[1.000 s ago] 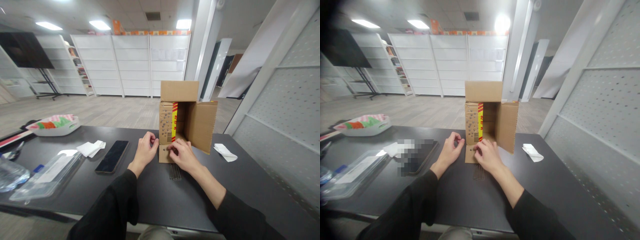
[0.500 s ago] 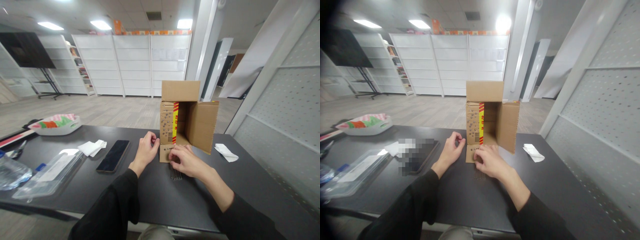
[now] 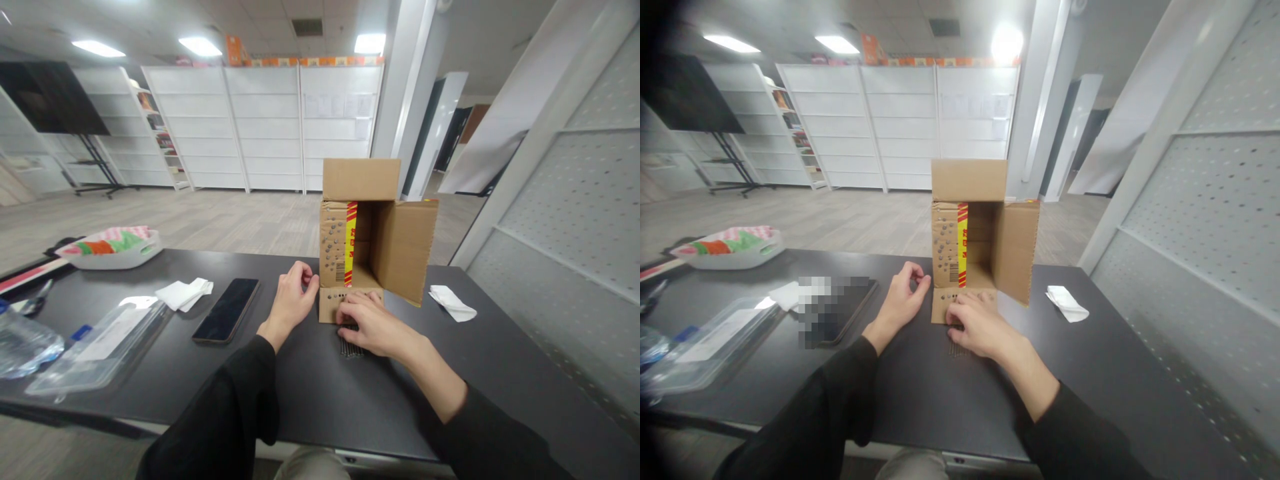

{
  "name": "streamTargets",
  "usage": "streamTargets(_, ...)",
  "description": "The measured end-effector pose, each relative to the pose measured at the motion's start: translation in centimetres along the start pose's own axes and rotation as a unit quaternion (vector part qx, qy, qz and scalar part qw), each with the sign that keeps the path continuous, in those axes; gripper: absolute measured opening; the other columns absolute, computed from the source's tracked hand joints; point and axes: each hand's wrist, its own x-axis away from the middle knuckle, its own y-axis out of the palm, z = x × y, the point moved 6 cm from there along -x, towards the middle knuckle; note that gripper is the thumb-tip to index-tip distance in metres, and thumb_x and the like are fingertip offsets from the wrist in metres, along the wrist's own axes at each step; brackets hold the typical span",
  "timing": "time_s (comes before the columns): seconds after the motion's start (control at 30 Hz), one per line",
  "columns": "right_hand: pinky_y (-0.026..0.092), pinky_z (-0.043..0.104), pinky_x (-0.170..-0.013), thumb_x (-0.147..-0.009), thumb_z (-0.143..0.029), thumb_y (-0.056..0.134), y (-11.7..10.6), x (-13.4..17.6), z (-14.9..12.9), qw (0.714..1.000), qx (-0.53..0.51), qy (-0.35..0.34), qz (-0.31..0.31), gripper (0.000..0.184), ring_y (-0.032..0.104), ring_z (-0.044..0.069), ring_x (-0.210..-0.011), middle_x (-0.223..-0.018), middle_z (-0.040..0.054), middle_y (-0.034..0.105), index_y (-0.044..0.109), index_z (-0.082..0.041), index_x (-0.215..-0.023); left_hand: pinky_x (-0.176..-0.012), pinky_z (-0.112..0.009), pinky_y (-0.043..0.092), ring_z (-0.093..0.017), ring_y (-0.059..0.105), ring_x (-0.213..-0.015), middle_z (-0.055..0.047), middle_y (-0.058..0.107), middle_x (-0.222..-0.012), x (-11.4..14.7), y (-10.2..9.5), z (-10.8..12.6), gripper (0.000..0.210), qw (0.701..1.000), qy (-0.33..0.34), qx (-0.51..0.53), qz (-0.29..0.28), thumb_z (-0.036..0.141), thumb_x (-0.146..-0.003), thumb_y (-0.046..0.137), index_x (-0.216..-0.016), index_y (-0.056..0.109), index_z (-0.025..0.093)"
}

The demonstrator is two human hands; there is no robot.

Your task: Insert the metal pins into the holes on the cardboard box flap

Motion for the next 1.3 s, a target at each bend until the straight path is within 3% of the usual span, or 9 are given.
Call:
streamTargets(0.3, 0.030, 0.035, -0.082, -0.085, -0.030, 0.072, 0.3, -0.2, -0.3, 1.000, 0.003, 0.009, 0.009, 0.013, 0.054, 0.022, -0.097, -0.094, 0.0020, 0.062, 0.063, -0.021, -0.088, -0.070, -0.029, 0.042, -0.014, 0.056, -0.072, 0.001, 0.056, -0.076, 0.0, -0.1, 0.2, 0.009, 1.000, -0.003, 0.000, -0.001, 0.026, -0.089, 0.052, -0.083, 0.047, 0.021)
streamTargets(0.47, 0.030, 0.035, -0.084, -0.084, -0.019, 0.068, 0.3, -0.1, -0.7, 1.000, -0.007, -0.002, 0.007, 0.006, 0.054, 0.021, -0.096, -0.092, 0.0011, 0.061, 0.063, -0.020, -0.088, -0.070, -0.029, 0.042, -0.014, 0.056, -0.072, 0.001, 0.056, -0.077, 0.0, -0.1, 0.1, 0.009, 1.000, 0.000, 0.000, 0.000, 0.025, -0.088, 0.052, -0.083, 0.047, 0.021)
streamTargets(0.73, 0.030, 0.035, -0.090, -0.080, -0.007, 0.056, 1.1, -0.1, -2.1, 0.999, -0.017, -0.044, -0.005, 0.019, 0.053, 0.020, -0.097, -0.093, 0.0029, 0.059, 0.065, -0.019, -0.091, -0.068, -0.028, 0.042, -0.014, 0.056, -0.072, 0.001, 0.056, -0.077, 0.0, -0.1, 0.2, 0.009, 1.000, -0.005, -0.002, -0.001, 0.026, -0.089, 0.051, -0.083, 0.047, 0.021)
streamTargets(1.3, 0.032, 0.037, -0.086, -0.085, -0.011, 0.048, 2.3, -0.4, -4.3, 0.995, 0.067, -0.062, -0.051, 0.013, 0.046, 0.020, -0.093, -0.089, 0.0041, 0.053, 0.057, -0.020, -0.083, -0.072, -0.030, 0.043, -0.014, 0.055, -0.072, 0.001, 0.057, -0.078, 0.0, -0.1, 0.3, 0.009, 1.000, 0.003, 0.006, 0.003, 0.026, -0.090, 0.050, -0.083, 0.047, 0.021)
